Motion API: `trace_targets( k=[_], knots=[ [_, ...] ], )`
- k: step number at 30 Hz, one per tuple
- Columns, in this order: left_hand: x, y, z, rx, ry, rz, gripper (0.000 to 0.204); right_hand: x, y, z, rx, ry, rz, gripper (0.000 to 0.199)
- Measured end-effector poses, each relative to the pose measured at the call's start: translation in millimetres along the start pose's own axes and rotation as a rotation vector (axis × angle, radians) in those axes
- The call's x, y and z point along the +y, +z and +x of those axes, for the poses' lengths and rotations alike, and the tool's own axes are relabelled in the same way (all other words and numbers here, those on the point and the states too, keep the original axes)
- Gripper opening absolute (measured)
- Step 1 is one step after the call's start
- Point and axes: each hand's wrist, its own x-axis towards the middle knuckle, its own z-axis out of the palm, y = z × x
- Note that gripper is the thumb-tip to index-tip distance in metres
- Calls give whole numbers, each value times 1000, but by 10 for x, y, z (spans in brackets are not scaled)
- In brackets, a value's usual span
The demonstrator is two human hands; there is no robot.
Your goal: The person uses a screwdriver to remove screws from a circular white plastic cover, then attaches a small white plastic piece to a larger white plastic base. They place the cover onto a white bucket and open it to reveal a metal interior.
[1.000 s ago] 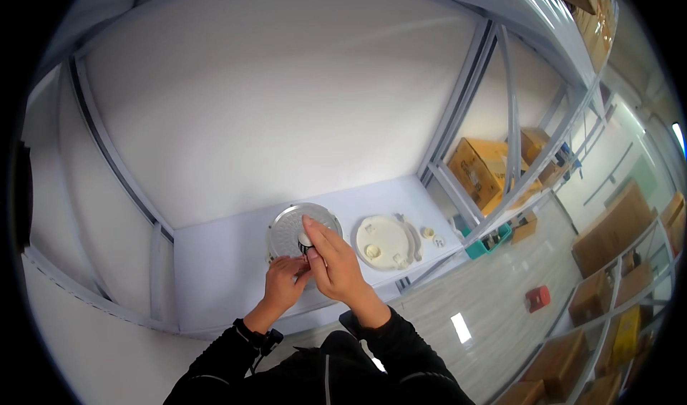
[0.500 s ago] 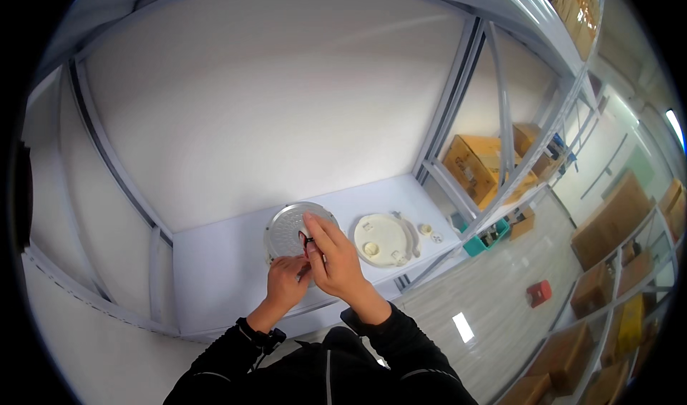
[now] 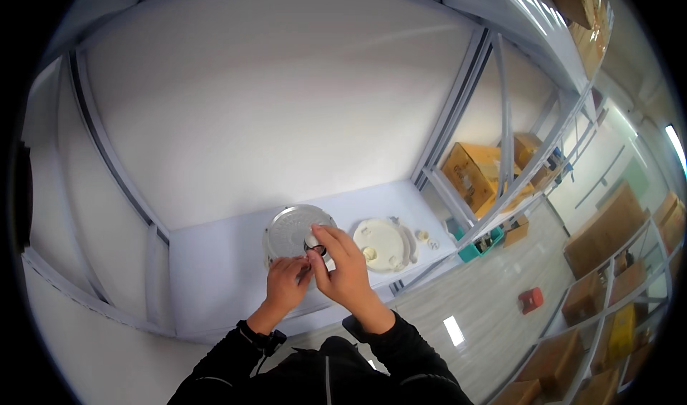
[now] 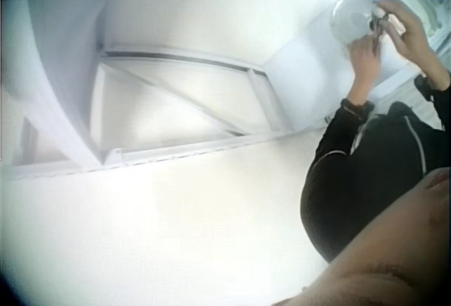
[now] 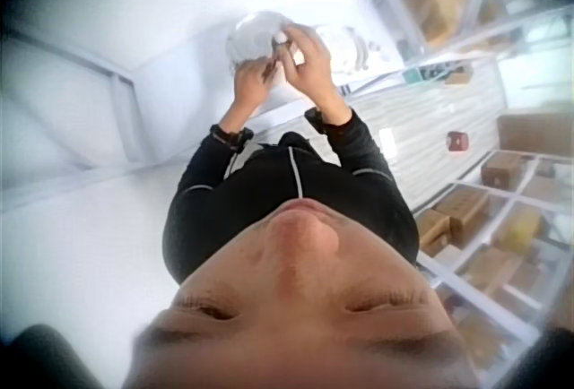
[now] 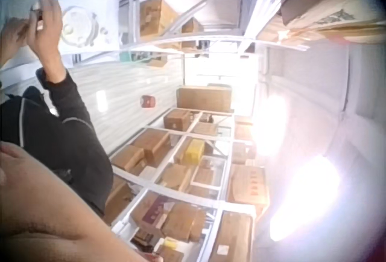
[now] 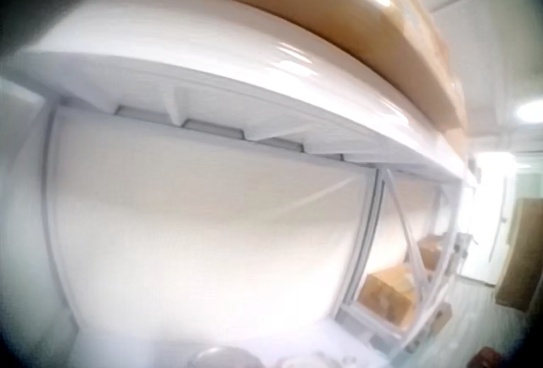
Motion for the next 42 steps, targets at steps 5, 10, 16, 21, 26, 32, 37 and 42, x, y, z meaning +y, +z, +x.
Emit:
trace_targets(
  k=[5,10,16,21,26,32,37,42],
  knots=[
    [-59,18,-17,-56,-25,-27,19,11,23,-100,-9,77,-137,54],
    [-105,15,-20,-65,-32,-5,17,-92,16,93,30,-34,-14,57],
    [-57,-18,18,-87,-57,-33,17,61,56,-56,-31,93,2,60],
    [-33,-16,19,-50,-14,-29,18,-50,100,23,82,69,75,58],
    [-67,-2,-2,-61,-27,-44,19,31,113,-14,33,10,18,61],
    [-78,3,-11,-71,-27,-28,20,-38,77,8,68,-26,-34,60],
    [-93,44,2,-42,-9,-22,20,76,122,-49,62,-66,-15,60],
    [-49,-20,49,-126,-72,-50,20,158,129,-155,75,99,-7,60]
  ],
)
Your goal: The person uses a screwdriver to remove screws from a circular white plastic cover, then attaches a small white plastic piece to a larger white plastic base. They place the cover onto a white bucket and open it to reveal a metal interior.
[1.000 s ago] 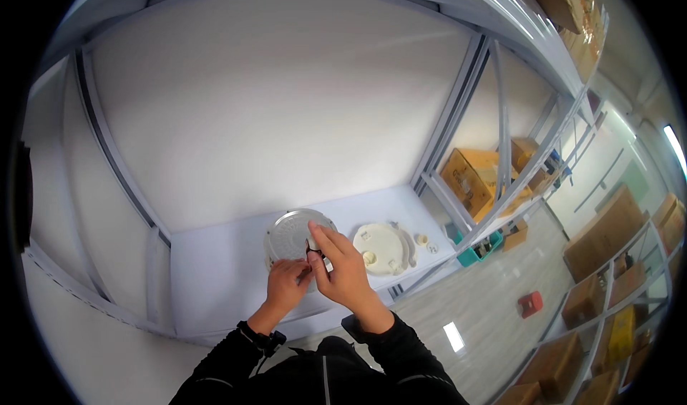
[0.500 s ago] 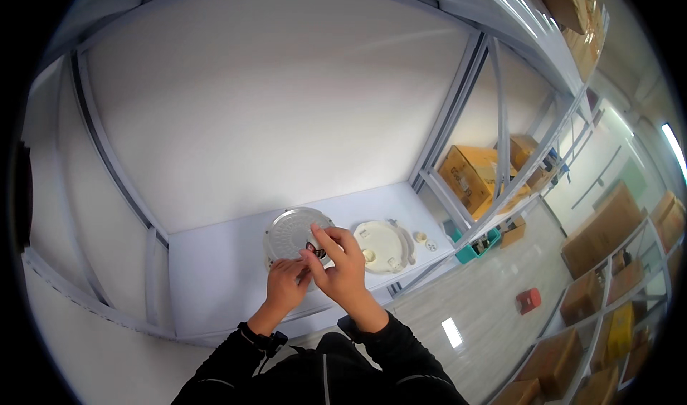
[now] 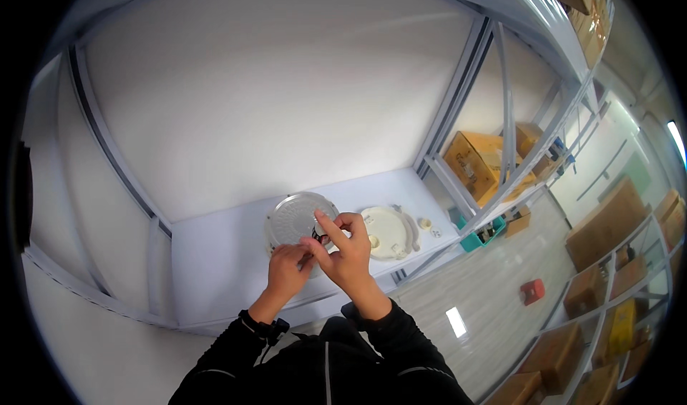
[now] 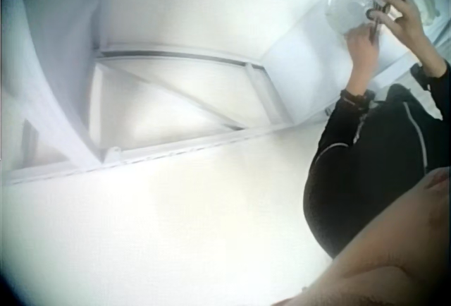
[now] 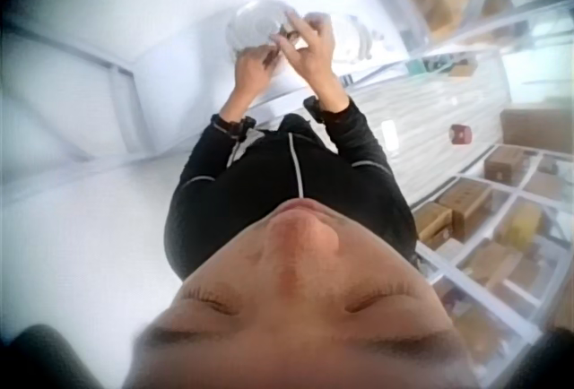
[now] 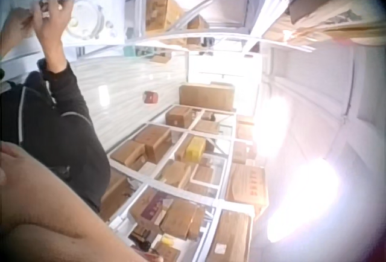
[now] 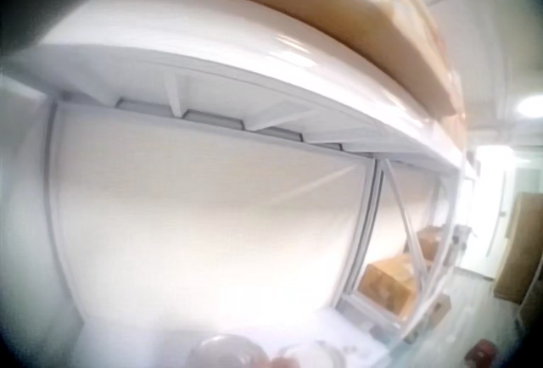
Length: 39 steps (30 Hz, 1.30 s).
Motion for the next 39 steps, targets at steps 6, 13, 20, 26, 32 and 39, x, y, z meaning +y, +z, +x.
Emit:
trace_targets(
  k=[6,13,20,26,32,39],
  knots=[
    [14,5,-16,50,11,5,19,-207,-48,224,-22,-87,132,57],
    [-2,17,-3,-10,-43,3,22,33,4,29,-38,-121,-5,51],
    [-31,37,-2,61,-2,-6,22,-106,15,208,-84,-60,100,66],
    [-25,14,28,10,-35,-7,21,-37,-26,190,-143,-90,-71,65],
    [-56,36,41,27,-48,-21,20,-116,9,256,-124,-80,4,72],
    [-83,55,61,35,-62,-35,19,34,-3,211,-172,-3,89,72]
  ],
)
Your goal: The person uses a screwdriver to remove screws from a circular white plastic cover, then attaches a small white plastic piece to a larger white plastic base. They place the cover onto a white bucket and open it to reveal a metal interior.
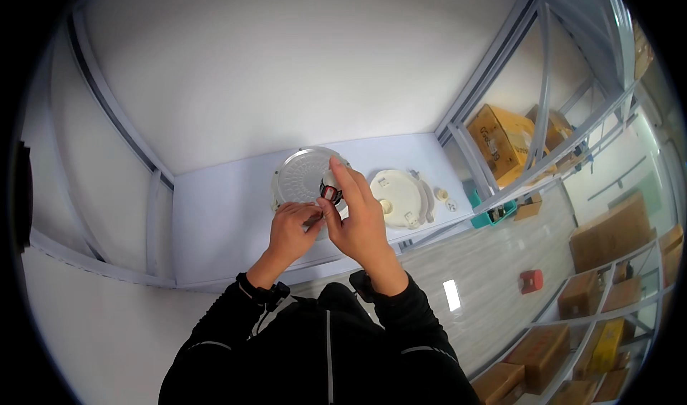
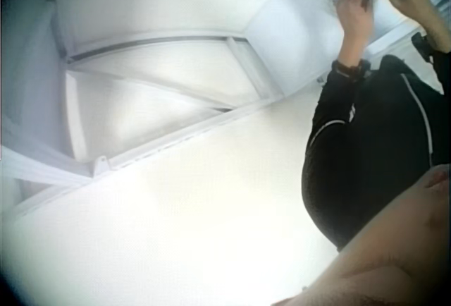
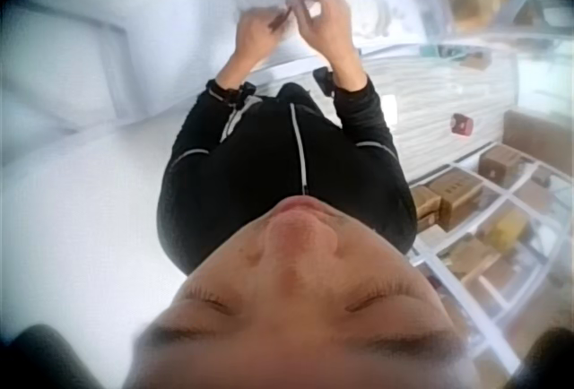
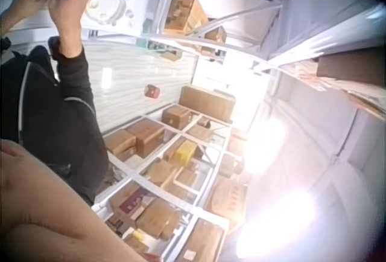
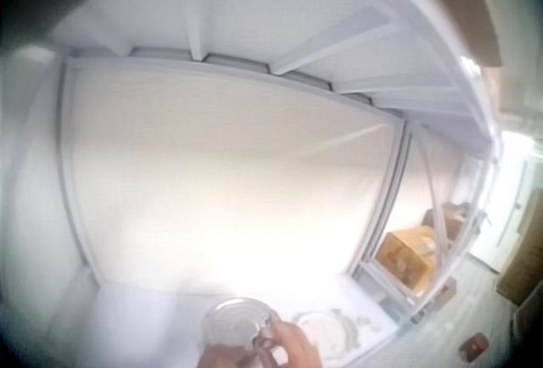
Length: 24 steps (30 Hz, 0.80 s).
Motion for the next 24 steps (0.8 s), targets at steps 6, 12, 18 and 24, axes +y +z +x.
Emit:
trace_targets(
  k=[6,12,18,24],
  knots=[
    [10,-10,2,3,8,17,17,-11,-67,-19,126,-65,14,64],
    [2,9,-9,-11,9,10,20,40,-390,-79,332,-153,47,76],
    [27,-4,-33,-47,36,127,22,386,-933,-185,496,-45,-13,77],
    [156,-62,16,-106,-22,170,27,869,-1518,-282,550,105,-50,68]
  ],
)
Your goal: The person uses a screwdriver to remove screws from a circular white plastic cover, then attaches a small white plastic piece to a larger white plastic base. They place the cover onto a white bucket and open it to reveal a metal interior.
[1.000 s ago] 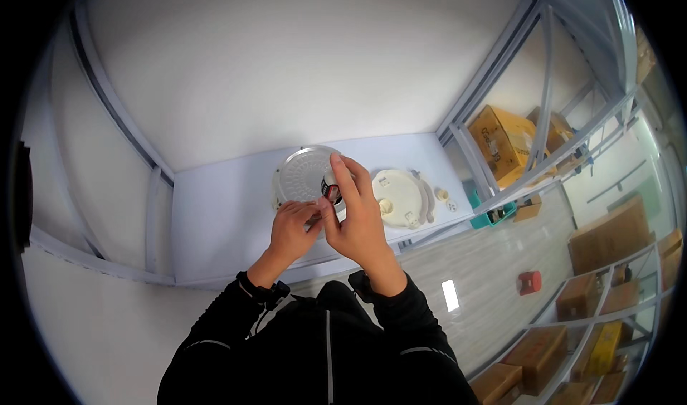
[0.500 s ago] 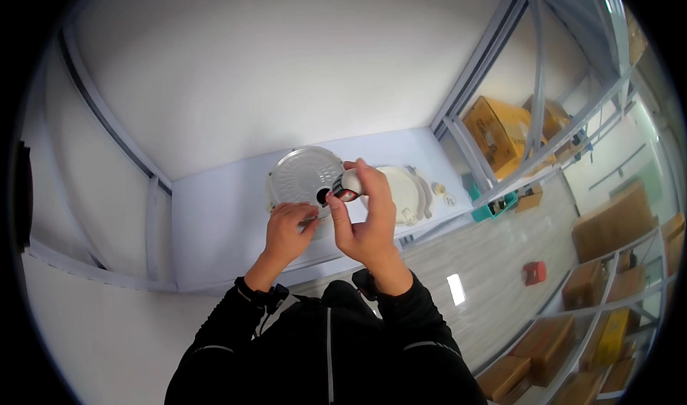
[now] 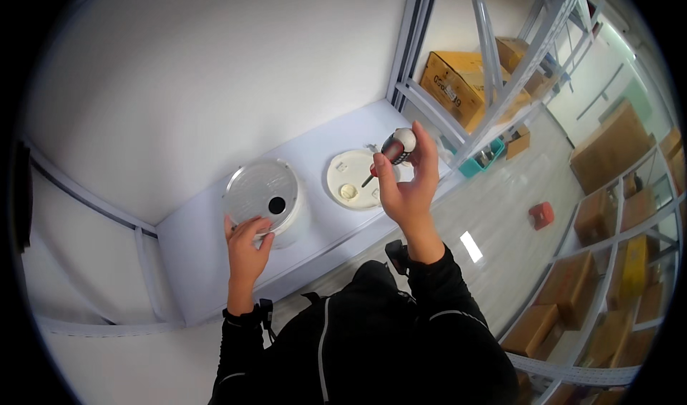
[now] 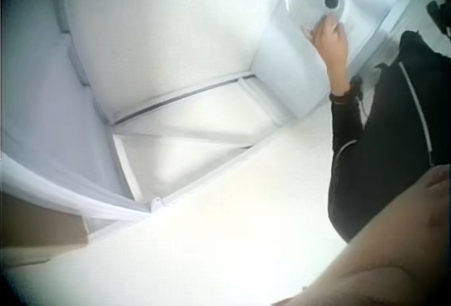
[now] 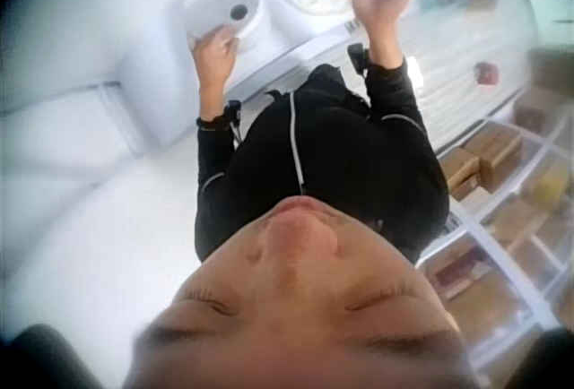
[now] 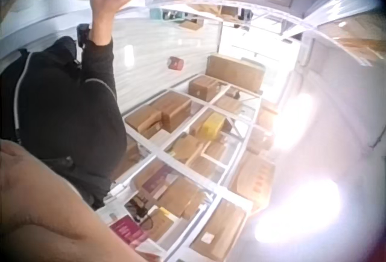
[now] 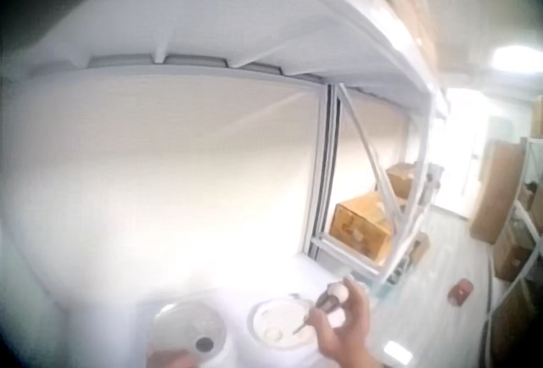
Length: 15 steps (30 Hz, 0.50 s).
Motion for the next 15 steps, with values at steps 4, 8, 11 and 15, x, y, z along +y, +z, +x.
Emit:
trace_targets(
  k=[4,8,11,15],
  knots=[
    [395,62,192,37,-22,115,37,421,-225,201,-16,-27,-15,67],
    [810,478,422,232,-5,163,42,796,-439,508,-88,-108,-20,65],
    [1080,1072,552,251,-42,102,39,1087,-672,743,-302,113,75,59],
    [1239,2129,647,75,-312,2,33,1793,-920,795,-649,488,2,47]
  ],
)
